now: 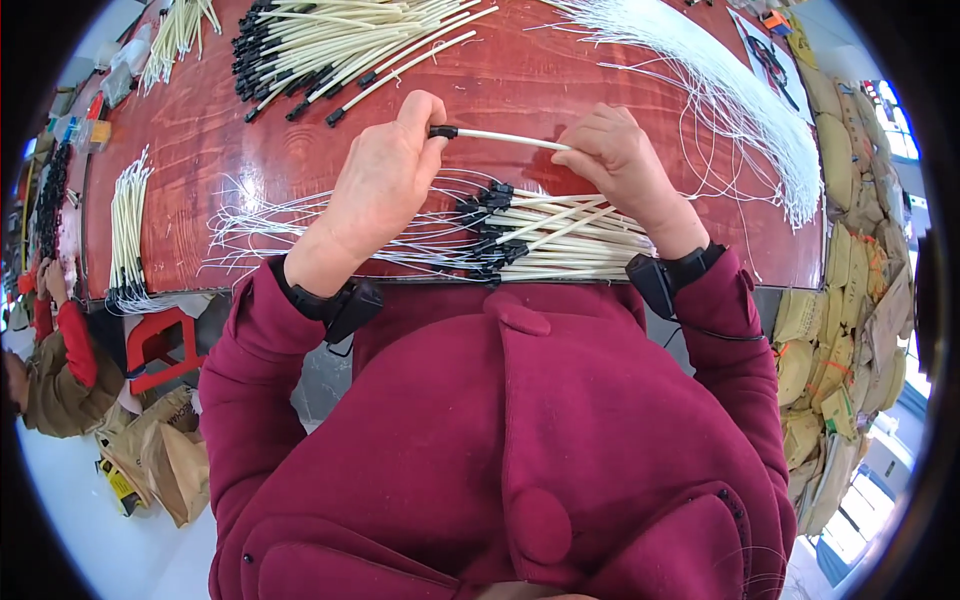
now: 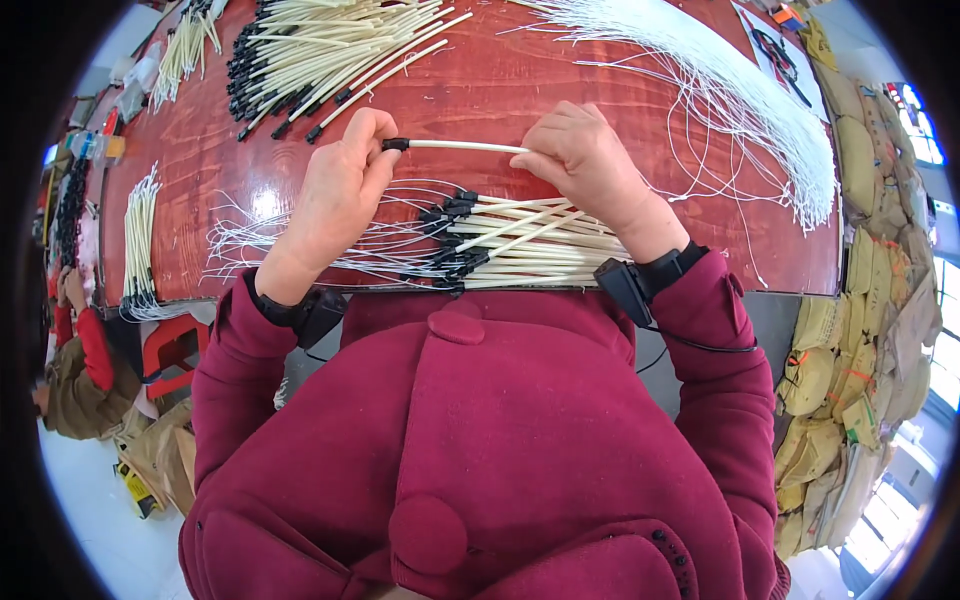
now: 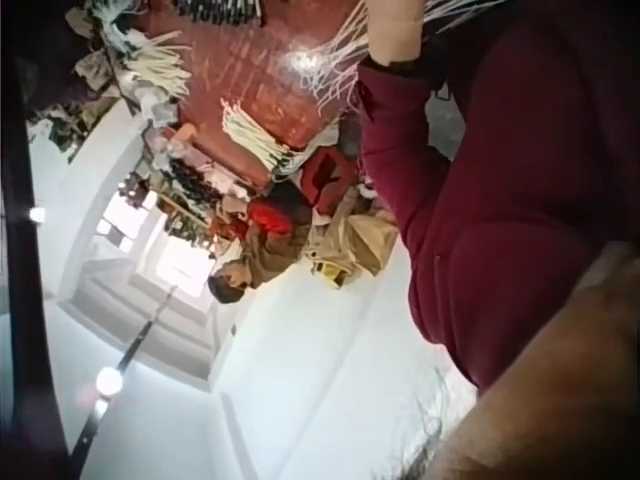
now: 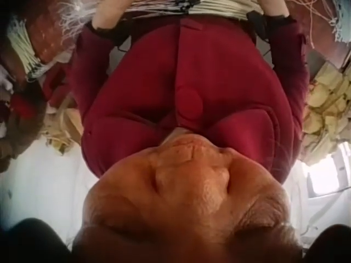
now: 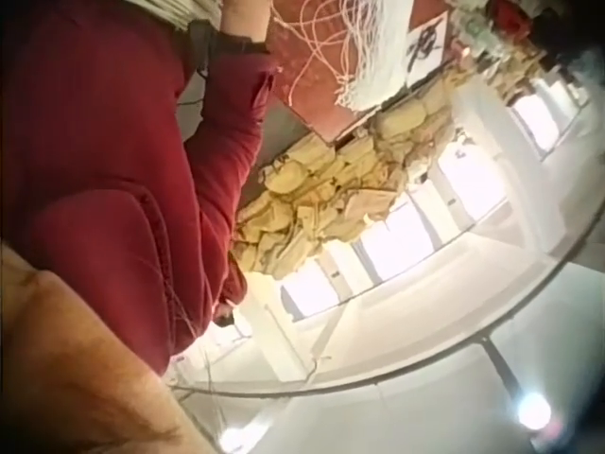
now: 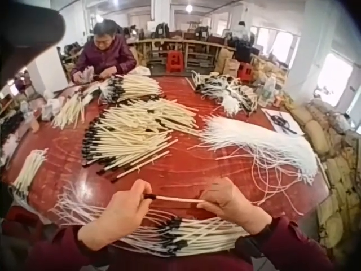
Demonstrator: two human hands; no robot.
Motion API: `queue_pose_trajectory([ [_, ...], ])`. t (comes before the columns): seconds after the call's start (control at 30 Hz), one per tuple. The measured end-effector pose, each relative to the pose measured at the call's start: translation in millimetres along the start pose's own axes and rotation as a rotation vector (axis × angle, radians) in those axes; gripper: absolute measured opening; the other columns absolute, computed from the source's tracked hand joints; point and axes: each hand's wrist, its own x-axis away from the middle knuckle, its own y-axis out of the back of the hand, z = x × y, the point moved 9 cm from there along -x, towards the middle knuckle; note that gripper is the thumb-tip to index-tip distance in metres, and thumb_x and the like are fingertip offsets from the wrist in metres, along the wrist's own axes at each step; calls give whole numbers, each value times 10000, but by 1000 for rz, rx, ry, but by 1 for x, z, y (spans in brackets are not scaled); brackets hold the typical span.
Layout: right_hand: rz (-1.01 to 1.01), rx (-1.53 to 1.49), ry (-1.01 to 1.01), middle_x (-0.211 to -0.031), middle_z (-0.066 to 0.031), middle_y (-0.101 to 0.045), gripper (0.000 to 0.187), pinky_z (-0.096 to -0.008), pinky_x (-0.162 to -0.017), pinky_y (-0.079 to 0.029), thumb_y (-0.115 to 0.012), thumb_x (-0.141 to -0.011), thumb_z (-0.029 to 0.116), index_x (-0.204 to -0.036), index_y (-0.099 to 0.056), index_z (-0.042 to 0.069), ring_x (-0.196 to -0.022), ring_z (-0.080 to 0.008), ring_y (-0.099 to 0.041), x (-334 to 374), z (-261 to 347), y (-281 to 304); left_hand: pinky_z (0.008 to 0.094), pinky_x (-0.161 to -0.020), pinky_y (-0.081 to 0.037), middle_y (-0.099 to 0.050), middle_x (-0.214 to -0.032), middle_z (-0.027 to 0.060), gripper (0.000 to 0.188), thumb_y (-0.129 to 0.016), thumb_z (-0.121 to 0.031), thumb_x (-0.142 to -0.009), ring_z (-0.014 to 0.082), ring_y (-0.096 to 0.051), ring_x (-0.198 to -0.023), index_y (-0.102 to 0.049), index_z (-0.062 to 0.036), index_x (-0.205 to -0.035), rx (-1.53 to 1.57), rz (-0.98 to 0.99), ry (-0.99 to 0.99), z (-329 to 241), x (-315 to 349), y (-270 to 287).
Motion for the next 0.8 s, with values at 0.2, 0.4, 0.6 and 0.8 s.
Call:
queue_pose_trajectory([
  [0.2,5,82,53,-955,-44,-727,118,-369,-846,-433,-746,-873,164,-890,-719,51,-885,-243,-591,12,23,15,407,-639,-479,-612,-731,168,242,-620,-46,-957,357,-630,-682,-559,-32,-1190,45,121,7,6,28,23],
  [0.4,30,138,42,-1001,-21,-741,129,-389,-860,-439,-756,-862,185,-918,-748,68,-919,-258,-587,45,33,44,366,-697,-497,-654,-837,161,106,-641,-84,-933,285,-658,-758,-653,9,-983,-502,-187,278,133,107,148],
  [0.6,77,-6,-65,-1149,-82,-715,312,-411,-907,-448,-758,-853,243,-1098,-733,52,-988,-299,-576,74,33,36,386,-767,-508,-671,-928,132,154,-684,-88,-895,313,-668,-880,-693,-13,-1029,-599,-274,254,129,127,171],
  [0.8,-20,138,-140,-1198,-131,-686,412,-423,-943,-449,-742,-862,236,-1213,-689,28,-1028,-311,-584,70,6,52,392,-842,-525,-705,-1014,151,217,-709,-182,-908,316,-675,-955,-724,-34,-1066,-205,-106,-19,28,-20,69],
])
